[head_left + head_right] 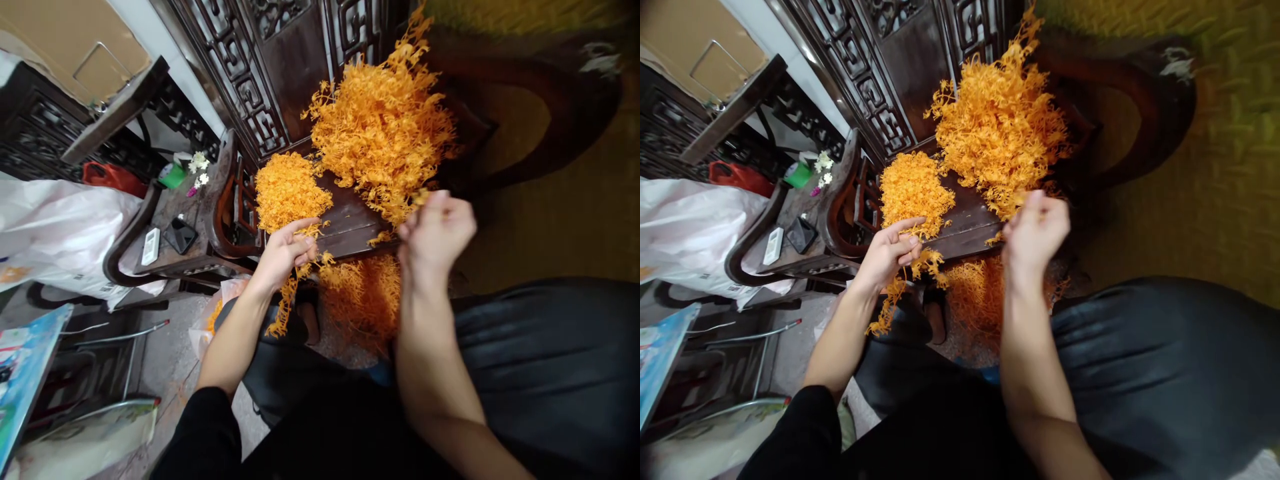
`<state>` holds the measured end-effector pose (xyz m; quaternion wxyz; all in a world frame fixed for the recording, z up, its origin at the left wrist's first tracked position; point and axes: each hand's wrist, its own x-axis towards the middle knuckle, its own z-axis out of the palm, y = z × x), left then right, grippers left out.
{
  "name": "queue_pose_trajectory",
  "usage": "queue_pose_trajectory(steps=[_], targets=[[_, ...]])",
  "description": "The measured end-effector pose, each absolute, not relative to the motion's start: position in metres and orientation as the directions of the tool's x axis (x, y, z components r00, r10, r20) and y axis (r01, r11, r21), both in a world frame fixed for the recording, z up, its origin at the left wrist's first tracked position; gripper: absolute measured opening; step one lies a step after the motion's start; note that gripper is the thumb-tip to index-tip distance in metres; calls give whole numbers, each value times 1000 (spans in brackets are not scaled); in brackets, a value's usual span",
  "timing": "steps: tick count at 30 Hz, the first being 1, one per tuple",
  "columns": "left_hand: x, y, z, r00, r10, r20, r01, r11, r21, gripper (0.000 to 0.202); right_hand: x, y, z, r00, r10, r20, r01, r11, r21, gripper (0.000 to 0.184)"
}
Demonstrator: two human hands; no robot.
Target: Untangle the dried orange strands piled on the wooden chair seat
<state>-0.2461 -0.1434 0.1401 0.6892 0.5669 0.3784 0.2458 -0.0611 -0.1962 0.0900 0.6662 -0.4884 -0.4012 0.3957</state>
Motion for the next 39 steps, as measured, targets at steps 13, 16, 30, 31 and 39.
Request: queue_pose_trajectory(steps=[13, 16, 30, 31, 39], targets=[[-233, -130, 137, 535, 787, -308, -173, 459, 871, 24, -101, -213, 87, 324, 922, 213, 264, 128, -956, 33], [-228, -137, 134, 498, 817, -290, -170, 420, 891, 24, -109, -206, 81, 392, 889, 238, 372, 84, -924, 36], [-208, -132, 108, 345, 920, -186, -134, 245, 960, 23, -109, -246, 114, 213, 915, 342, 652, 127, -747, 32], [-207, -129, 109, 329, 927, -180, -156, 242, 958, 20, -104, -255, 125, 147, 936, 321, 574, 184, -798, 35], [-221, -122, 134, 421, 883, -207, -183, 307, 934, 10, -64, -287, 157, 381, 913, 145, -83, 190, -978, 30]])
